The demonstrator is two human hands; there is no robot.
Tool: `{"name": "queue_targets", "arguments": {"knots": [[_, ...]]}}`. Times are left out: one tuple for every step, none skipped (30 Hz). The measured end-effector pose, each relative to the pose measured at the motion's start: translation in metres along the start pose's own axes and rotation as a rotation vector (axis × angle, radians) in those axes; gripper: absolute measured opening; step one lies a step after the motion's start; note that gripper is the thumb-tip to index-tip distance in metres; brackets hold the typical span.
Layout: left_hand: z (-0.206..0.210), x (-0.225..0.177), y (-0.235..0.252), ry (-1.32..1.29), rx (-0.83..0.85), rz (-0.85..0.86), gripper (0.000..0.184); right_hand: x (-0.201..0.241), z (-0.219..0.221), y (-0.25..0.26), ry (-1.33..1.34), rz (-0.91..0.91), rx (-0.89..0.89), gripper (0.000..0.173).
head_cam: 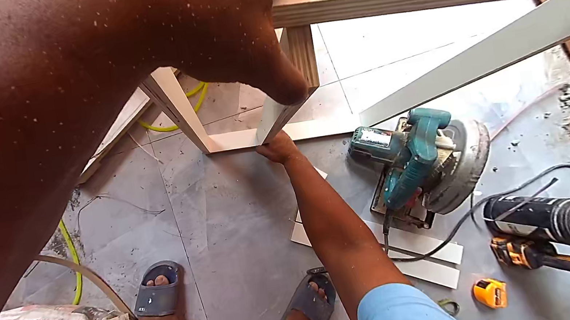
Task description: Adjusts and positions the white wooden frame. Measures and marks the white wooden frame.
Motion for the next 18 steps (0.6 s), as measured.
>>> {"name": "queue_targets", "arguments": {"knots": [[-0.001,-0.001,0.002,0.034,-0.005,0.01,0.084,0.013,0.003,-0.007,0.03,-0.016,0.034,0.061],[-0.003,-0.001,0.004,0.083,-0.026,0.03,0.083,0.028,0.009,-0.014,0.067,-0.033,0.059,0.054],[-0.003,0.0,0.004,0.101,-0.025,0.041,0.088,0.04,0.018,-0.022,0.12,-0.032,0.066,0.048],[-0.002,0.0,0.004,0.108,-0.01,0.046,0.098,0.047,0.026,-0.031,0.173,-0.004,0.056,0.047],[-0.003,0.0,0.003,0.127,0.016,0.031,0.109,0.047,0.031,-0.036,0.21,0.051,0.043,0.047],[-0.003,0.0,0.002,0.139,0.029,0.016,0.117,0.043,0.034,-0.04,0.231,0.092,0.011,0.047],[-0.003,0.001,0.001,0.133,0.044,-0.001,0.121,0.035,0.033,-0.043,0.232,0.11,-0.022,0.048],[-0.003,0.001,0.0,0.113,0.048,-0.013,0.121,0.023,0.03,-0.047,0.214,0.117,-0.061,0.048],[-0.003,0.002,0.001,0.102,0.038,-0.015,0.118,0.007,0.027,-0.05,0.186,0.135,-0.094,0.05],[-0.004,0.002,0.002,0.092,0.029,-0.023,0.117,-0.011,0.023,-0.053,0.16,0.189,-0.094,0.053],[-0.005,0.002,0.003,0.076,0.03,-0.038,0.117,-0.027,0.019,-0.058,0.135,0.256,-0.084,0.057],[-0.006,0.001,0.003,0.069,0.031,-0.048,0.116,-0.039,0.015,-0.063,0.121,0.318,-0.079,0.059],[-0.006,-0.001,0.002,0.054,0.035,-0.058,0.117,-0.048,0.012,-0.066,0.118,0.366,-0.082,0.06],[-0.008,-0.001,0.002,0.048,0.033,-0.063,0.118,-0.051,0.009,-0.067,0.126,0.397,-0.091,0.061],[-0.009,-0.001,0.001,0.046,0.03,-0.067,0.117,-0.05,0.006,-0.067,0.147,0.413,-0.106,0.061],[-0.008,-0.001,0.0,0.041,0.031,-0.067,0.115,-0.048,0.005,-0.067,0.167,0.419,-0.136,0.06],[-0.007,-0.001,0.0,0.034,0.023,-0.058,0.111,-0.046,0.004,-0.066,0.189,0.416,-0.164,0.058],[-0.006,-0.001,0.001,0.015,0.013,-0.044,0.106,-0.043,0.004,-0.065,0.211,0.407,-0.19,0.056]]}}
Point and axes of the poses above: each hand's wrist, its own y-axis towards the middle knuckle, its own z-axis out of the palm, x = y × z, the point moved 8 cm from there along y, towards the middle knuckle, and after that the axes turned 13 degrees about -y, right-handed, at the moved point
